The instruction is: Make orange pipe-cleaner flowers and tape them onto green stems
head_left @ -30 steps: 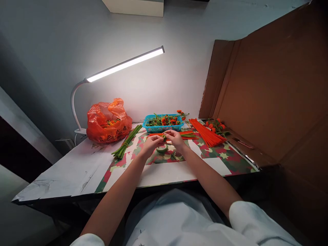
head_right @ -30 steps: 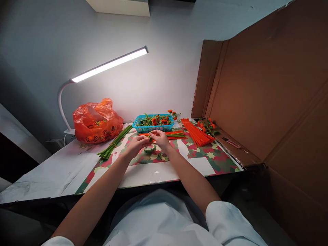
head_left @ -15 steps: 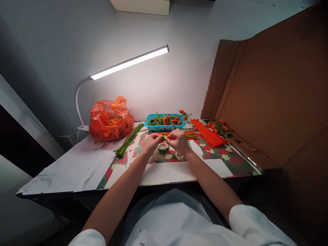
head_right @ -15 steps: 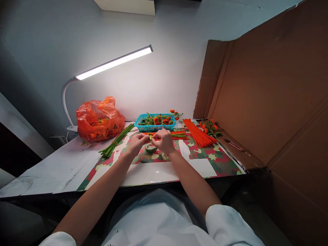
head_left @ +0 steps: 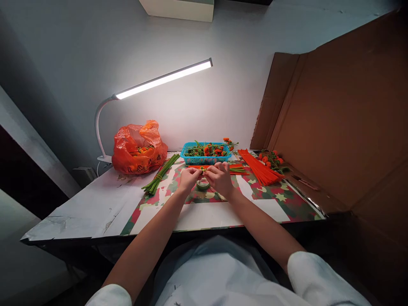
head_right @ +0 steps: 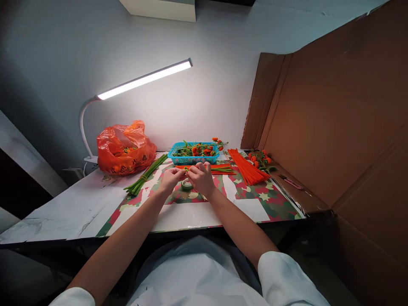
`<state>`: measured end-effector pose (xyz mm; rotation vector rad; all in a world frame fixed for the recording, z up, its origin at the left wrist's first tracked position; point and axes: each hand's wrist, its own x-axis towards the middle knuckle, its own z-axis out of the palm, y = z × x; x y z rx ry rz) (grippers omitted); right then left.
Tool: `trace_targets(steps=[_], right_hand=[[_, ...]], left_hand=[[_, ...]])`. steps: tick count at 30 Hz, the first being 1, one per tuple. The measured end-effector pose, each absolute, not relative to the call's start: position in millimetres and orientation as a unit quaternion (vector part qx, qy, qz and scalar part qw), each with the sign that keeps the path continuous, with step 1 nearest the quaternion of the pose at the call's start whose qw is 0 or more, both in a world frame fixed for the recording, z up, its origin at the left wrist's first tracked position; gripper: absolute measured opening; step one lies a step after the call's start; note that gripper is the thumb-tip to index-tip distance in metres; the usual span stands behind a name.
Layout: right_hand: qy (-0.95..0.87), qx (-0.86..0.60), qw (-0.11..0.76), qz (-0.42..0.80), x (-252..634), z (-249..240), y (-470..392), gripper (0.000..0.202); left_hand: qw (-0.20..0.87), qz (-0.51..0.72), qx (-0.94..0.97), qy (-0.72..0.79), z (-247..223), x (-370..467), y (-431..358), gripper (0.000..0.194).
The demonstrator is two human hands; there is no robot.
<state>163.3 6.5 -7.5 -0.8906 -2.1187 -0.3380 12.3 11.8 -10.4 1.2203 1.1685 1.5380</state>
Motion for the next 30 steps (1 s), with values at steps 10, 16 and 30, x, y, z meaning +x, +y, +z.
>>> trace_targets(steps=[10,16,30], right_hand=[[-0.885,-0.292,0.346,-0.108,164,4,7,0.027],[-0.835,-0.357,0.419,0.003,161,4,10,0.024],[-0.374,-0.328,0.316,0.808,174,13,22,0.017]], left_hand=[[0.431,0.517,0.542,0.503,-12,-4,15,0.021],[0.260,0.521,0.599,0.550,-5,-6,10,0.019],[-0.117,0.547,0.747,0.359,2,2,0,0.015]])
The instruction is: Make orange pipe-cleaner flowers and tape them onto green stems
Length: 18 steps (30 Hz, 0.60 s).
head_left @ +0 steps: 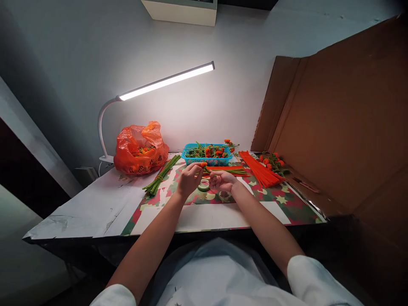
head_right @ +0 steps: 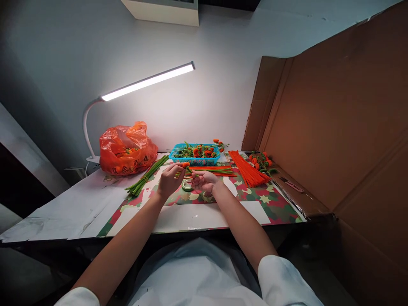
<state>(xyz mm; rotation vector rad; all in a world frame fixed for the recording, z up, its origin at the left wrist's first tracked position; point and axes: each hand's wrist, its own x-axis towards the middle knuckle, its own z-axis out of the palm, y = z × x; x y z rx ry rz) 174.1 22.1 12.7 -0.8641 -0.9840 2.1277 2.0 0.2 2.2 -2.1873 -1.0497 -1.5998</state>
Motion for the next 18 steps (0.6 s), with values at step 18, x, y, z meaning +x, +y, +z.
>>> trace_targets(steps=[18], right_hand=[[-0.794,-0.450,0.392,-0.115,156,-1,10,0.022]], left_hand=[[-0.187,-0.558,-0.597,-0.545,-7,-1,13,0.017]])
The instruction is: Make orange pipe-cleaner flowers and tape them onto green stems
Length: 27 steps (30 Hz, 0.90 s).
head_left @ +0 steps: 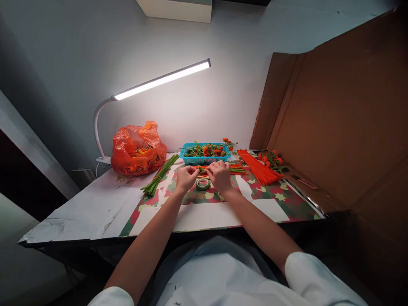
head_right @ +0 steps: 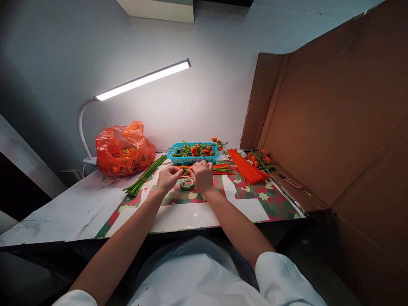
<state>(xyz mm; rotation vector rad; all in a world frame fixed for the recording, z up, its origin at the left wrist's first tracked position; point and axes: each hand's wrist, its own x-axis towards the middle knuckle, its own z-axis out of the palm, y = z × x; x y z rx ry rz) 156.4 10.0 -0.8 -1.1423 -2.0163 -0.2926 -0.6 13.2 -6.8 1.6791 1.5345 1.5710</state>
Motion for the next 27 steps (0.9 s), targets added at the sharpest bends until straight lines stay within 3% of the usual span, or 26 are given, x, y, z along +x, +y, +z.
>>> trace_targets(steps=[4,8,11,14,17,20,23,27], right_hand=[[-0.759,-0.519,0.392,0.003,152,1,11,0.023],[-0.664,-0.530,0.382,0.362,157,5,17,0.037],[-0.552,-0.449,0.341,0.614,167,11,19,0.031],[-0.498,-0.383,0.289,0.722,173,14,18,0.028],[-0.571,-0.401,0.320,0.641,172,10,18,0.029],[-0.735,-0.428,0.426,0.309,170,3,20,0.020],[-0.833,-0.381,0.399,0.032,173,0,22,0.016],[-0.861,-0.344,0.371,-0.050,177,2,23,0.015]], left_hand=[[0.120,0.546,0.631,0.537,-3,2,8,0.016],[0.033,0.519,0.690,0.503,-4,3,7,0.017],[0.002,0.506,0.729,0.461,-5,4,6,0.017],[0.005,0.513,0.730,0.451,-5,5,5,0.018],[0.028,0.520,0.710,0.474,-6,5,6,0.017],[0.065,0.517,0.681,0.515,-8,3,8,0.016],[0.103,0.514,0.661,0.537,-8,1,10,0.015],[0.135,0.521,0.647,0.540,-7,0,10,0.016]])
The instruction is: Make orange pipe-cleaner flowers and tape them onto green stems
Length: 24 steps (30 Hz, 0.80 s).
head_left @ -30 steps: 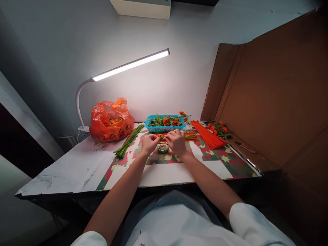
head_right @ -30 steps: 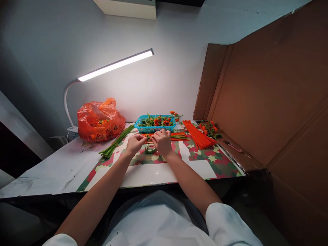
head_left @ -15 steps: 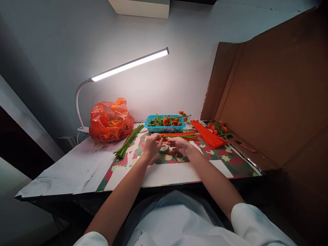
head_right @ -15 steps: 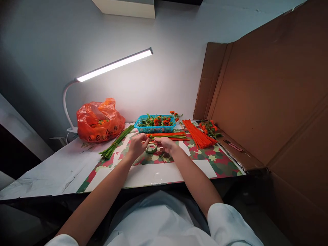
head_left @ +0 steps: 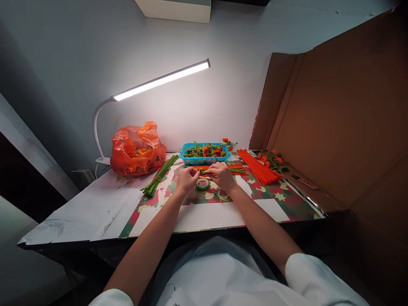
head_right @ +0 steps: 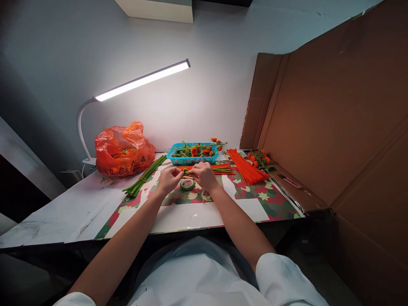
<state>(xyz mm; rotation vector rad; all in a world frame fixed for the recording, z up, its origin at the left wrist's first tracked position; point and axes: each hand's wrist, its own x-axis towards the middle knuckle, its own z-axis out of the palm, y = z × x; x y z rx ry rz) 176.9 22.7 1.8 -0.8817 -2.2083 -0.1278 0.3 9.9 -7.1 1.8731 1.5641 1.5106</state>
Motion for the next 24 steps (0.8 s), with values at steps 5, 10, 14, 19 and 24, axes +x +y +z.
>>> trace_targets(steps=[5,10,14,19,24], right_hand=[[-0.863,-0.351,0.359,-0.057,174,2,21,0.013],[-0.789,-0.433,0.401,0.169,168,-6,26,0.012],[-0.674,-0.422,0.469,0.385,166,-10,32,0.020],[-0.642,-0.392,0.560,0.347,159,-8,23,0.046],[-0.719,-0.328,0.566,0.234,152,-9,13,0.022]], left_hand=[[0.119,0.503,0.660,0.545,-6,0,9,0.016],[0.036,0.470,0.707,0.528,-6,1,6,0.015],[0.122,0.526,0.665,0.515,-6,3,8,0.015],[0.450,0.601,0.474,0.460,-7,4,15,0.022],[0.544,0.590,0.425,0.418,-5,6,12,0.022]])
